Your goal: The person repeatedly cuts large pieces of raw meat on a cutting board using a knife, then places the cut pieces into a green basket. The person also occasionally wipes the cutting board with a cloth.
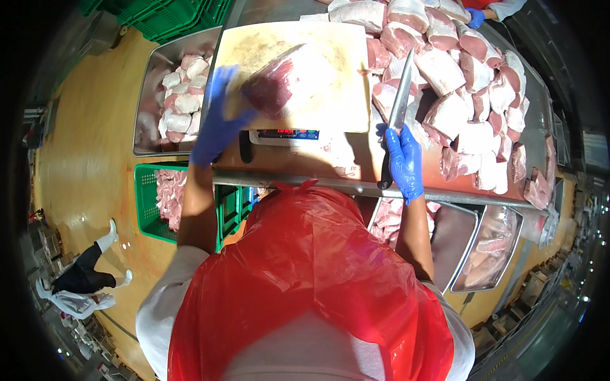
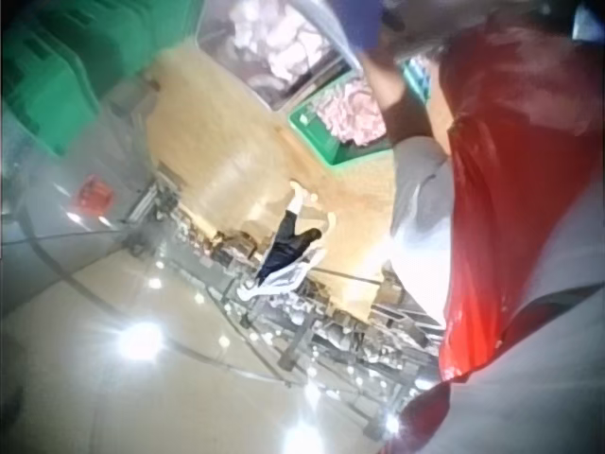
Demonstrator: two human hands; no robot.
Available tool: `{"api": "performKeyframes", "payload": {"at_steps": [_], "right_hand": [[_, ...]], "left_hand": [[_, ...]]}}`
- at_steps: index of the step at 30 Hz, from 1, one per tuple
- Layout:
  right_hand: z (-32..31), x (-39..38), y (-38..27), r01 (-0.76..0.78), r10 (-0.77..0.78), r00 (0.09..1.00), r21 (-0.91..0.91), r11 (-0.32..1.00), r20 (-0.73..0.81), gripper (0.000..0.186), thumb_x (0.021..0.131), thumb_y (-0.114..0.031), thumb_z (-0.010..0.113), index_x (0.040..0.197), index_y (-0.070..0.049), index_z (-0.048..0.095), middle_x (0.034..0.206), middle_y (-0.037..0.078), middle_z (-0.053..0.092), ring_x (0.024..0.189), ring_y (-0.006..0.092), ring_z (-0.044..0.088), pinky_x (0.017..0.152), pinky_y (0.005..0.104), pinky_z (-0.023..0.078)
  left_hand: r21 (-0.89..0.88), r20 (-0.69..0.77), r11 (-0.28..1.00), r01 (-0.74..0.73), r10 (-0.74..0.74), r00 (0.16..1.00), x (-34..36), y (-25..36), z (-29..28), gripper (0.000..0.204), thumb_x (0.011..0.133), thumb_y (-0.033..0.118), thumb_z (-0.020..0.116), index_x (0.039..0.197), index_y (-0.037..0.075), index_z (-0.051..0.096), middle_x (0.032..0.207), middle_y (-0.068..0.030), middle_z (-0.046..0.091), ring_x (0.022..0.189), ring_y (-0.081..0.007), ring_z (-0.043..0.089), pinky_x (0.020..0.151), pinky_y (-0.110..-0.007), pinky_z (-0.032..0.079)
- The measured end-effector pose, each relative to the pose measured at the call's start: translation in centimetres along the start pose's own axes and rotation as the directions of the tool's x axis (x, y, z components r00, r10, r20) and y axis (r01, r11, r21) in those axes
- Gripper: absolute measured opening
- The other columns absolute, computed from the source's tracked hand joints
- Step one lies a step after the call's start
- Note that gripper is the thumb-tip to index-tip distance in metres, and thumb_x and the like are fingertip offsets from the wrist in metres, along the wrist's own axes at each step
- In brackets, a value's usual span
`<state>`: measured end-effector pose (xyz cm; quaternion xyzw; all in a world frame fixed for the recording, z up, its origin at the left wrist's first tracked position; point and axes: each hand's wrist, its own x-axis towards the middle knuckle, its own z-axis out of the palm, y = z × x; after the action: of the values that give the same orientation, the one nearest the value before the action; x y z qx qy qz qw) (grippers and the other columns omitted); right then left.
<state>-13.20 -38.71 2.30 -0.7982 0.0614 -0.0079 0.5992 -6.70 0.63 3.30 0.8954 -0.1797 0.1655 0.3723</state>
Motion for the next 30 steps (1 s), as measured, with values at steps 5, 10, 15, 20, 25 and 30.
{"api": "performKeyframes", "payload": {"at_steps": [5,10,15,20,25,30], "right_hand": [[2.7,-1.6,-1.1,-0.129,0.128,0.992,-0.026,0.991,-0.011,0.023,0.105,-0.022,0.051,0.098,-0.001,0.056,0.073,0.008,0.062,0.054,0.0098,0.057,0.046,0.0265,0.048],[9.6,-0.3,-2.6,0.119,-0.059,0.979,-0.313,0.942,0.195,0.026,0.104,-0.019,0.052,0.114,0.004,0.054,0.075,0.007,0.062,0.060,0.0109,0.059,0.054,0.0286,0.049],[14.2,7.7,-4.9,-0.035,-0.006,0.969,0.159,0.987,0.248,0.017,0.105,-0.019,0.049,0.100,-0.002,0.052,0.077,0.008,0.062,0.063,0.0153,0.061,0.060,0.0294,0.050],[13.4,12.5,-7.2,0.063,-0.080,0.973,0.086,0.994,0.217,0.019,0.104,-0.020,0.051,0.104,-0.002,0.053,0.077,0.007,0.063,0.064,0.0135,0.061,0.061,0.0288,0.052],[15.9,3.5,-8.6,0.530,-0.415,0.848,-0.500,0.685,0.329,0.011,0.097,-0.008,0.051,0.104,0.000,0.048,0.075,0.029,0.061,0.068,0.0464,0.063,0.058,0.0539,0.048],[20.0,2.6,-10.0,0.464,-0.181,0.876,-0.681,0.567,0.446,0.015,0.092,-0.005,0.050,0.103,0.003,0.044,0.085,0.029,0.064,0.075,0.0469,0.066,0.064,0.0545,0.052]], "left_hand": [[-0.324,-0.145,0.821,0.470,-0.534,0.833,-4.7,-5.7,-4.3,0.043,0.088,0.006,0.069,0.130,0.007,0.062,0.127,-0.0121,0.063,0.114,-0.0232,0.061,0.098,-0.038,0.049],[-0.326,0.031,0.932,0.158,-0.157,0.987,-0.5,-3.1,-1.6,0.049,0.085,0.000,0.064,0.133,0.006,0.058,0.130,-0.0130,0.062,0.119,-0.0233,0.059,0.100,-0.038,0.048],[-0.322,-0.013,0.940,-0.108,0.109,0.994,0.9,-5.0,2.8,0.051,0.080,0.000,0.062,0.131,0.006,0.056,0.128,-0.0133,0.061,0.119,-0.0256,0.059,0.101,-0.037,0.047],[-0.302,-0.052,0.946,0.121,-0.143,0.988,-1.7,-0.5,1.8,0.040,0.081,0.004,0.067,0.120,0.006,0.062,0.116,-0.0131,0.066,0.105,-0.0272,0.066,0.086,-0.036,0.053],[-0.328,-0.239,0.941,0.082,-0.166,0.957,-2.4,0.4,2.1,0.026,0.080,0.006,0.069,0.106,0.003,0.068,0.105,-0.0157,0.066,0.097,-0.0321,0.064,0.085,-0.040,0.051],[-0.083,-0.259,0.992,0.091,-0.109,0.960,-2.0,-0.6,3.9,0.017,0.080,0.012,0.069,0.095,0.005,0.069,0.096,-0.0125,0.066,0.092,-0.0324,0.062,0.082,-0.042,0.051]]}}
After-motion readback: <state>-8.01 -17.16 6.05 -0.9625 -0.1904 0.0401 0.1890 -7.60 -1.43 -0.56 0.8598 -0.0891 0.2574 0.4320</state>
